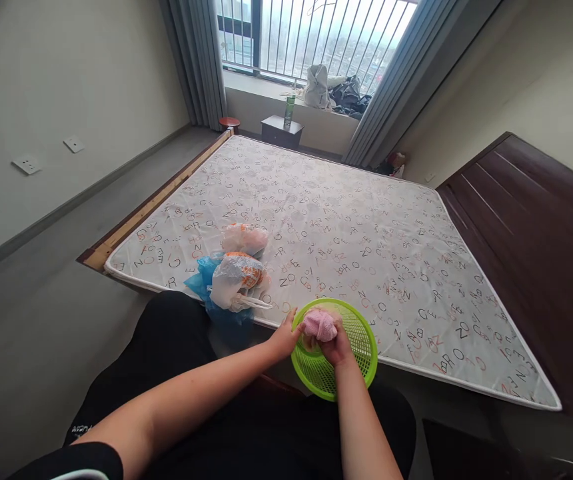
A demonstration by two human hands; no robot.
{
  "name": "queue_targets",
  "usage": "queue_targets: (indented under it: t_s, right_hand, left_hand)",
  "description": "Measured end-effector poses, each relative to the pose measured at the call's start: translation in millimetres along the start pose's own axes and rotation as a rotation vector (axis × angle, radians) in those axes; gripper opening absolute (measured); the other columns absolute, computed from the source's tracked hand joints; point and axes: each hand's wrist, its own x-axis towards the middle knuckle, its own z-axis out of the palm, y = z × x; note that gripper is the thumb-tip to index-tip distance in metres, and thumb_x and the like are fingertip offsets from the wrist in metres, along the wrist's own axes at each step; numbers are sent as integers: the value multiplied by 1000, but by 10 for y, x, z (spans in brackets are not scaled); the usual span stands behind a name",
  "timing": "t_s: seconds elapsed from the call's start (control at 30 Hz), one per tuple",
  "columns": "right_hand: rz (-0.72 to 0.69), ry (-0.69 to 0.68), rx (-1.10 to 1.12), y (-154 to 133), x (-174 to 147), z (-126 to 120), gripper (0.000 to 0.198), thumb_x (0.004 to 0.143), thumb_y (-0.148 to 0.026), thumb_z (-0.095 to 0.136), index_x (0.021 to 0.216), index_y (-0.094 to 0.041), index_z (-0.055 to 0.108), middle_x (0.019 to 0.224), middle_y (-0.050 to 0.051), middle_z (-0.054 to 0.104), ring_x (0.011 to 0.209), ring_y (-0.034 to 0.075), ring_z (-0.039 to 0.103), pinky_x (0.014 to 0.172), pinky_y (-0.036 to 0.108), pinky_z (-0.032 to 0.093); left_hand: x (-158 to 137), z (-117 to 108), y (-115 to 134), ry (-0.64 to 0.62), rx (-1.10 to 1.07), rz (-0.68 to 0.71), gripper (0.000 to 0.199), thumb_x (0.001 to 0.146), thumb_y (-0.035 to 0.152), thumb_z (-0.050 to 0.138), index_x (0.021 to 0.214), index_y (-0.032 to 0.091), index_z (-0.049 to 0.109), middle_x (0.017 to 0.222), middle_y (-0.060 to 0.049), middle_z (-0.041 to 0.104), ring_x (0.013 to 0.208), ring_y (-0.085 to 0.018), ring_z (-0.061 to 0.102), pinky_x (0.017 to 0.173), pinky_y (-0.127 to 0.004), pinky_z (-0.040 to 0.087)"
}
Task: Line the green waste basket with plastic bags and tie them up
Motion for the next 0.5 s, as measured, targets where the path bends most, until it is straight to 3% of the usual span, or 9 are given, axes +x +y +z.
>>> queue_targets:
  t_s: [0.1, 0.2, 0.3, 0.4, 0.5]
  right_hand:
    - [98, 36, 292, -265, -151, -141, 43, 83, -54, 53, 107, -23, 69, 106, 9, 75, 102, 28, 71, 92, 46, 59]
    - [153, 49, 476, -566, -331, -32, 42, 82, -46, 56, 113, -23, 70, 112, 9, 76, 111, 28, 70, 97, 46, 58]
    - [135, -82, 449, -848, -509, 144, 46, 86, -49, 52, 121, -22, 68, 118, 10, 74, 119, 30, 67, 100, 49, 57]
    - [57, -155, 397, -1024, -632, 158, 49, 87, -49, 57, 131, -28, 61, 133, 7, 68, 126, 30, 63, 100, 50, 56]
    - [12, -181, 228, -1031, -672, -18, 53, 85, -51, 65, 133, -29, 59, 140, 9, 63, 131, 33, 59, 104, 54, 51]
  left_hand:
    - [23, -27, 315, -17, 126, 248, 83, 79, 48, 79, 151, 20, 48, 166, -18, 33, 158, -36, 20, 130, -53, 9]
    - [7, -17, 615, -235, 312, 556, 90, 74, 46, 84, 153, 25, 47, 166, -15, 36, 157, -38, 22, 129, -57, -1]
    - [-24, 10, 812, -342, 414, 691, 98, 72, 40, 86, 158, 23, 42, 162, -15, 41, 154, -39, 28, 129, -55, 10]
    - [-8, -62, 968, -285, 411, 734, 81, 79, 33, 79, 153, 21, 48, 155, -16, 51, 148, -36, 41, 123, -47, 34]
    - [83, -348, 1191, -98, 332, 660, 62, 77, 30, 81, 136, 25, 63, 139, -12, 63, 133, -33, 57, 118, -45, 42]
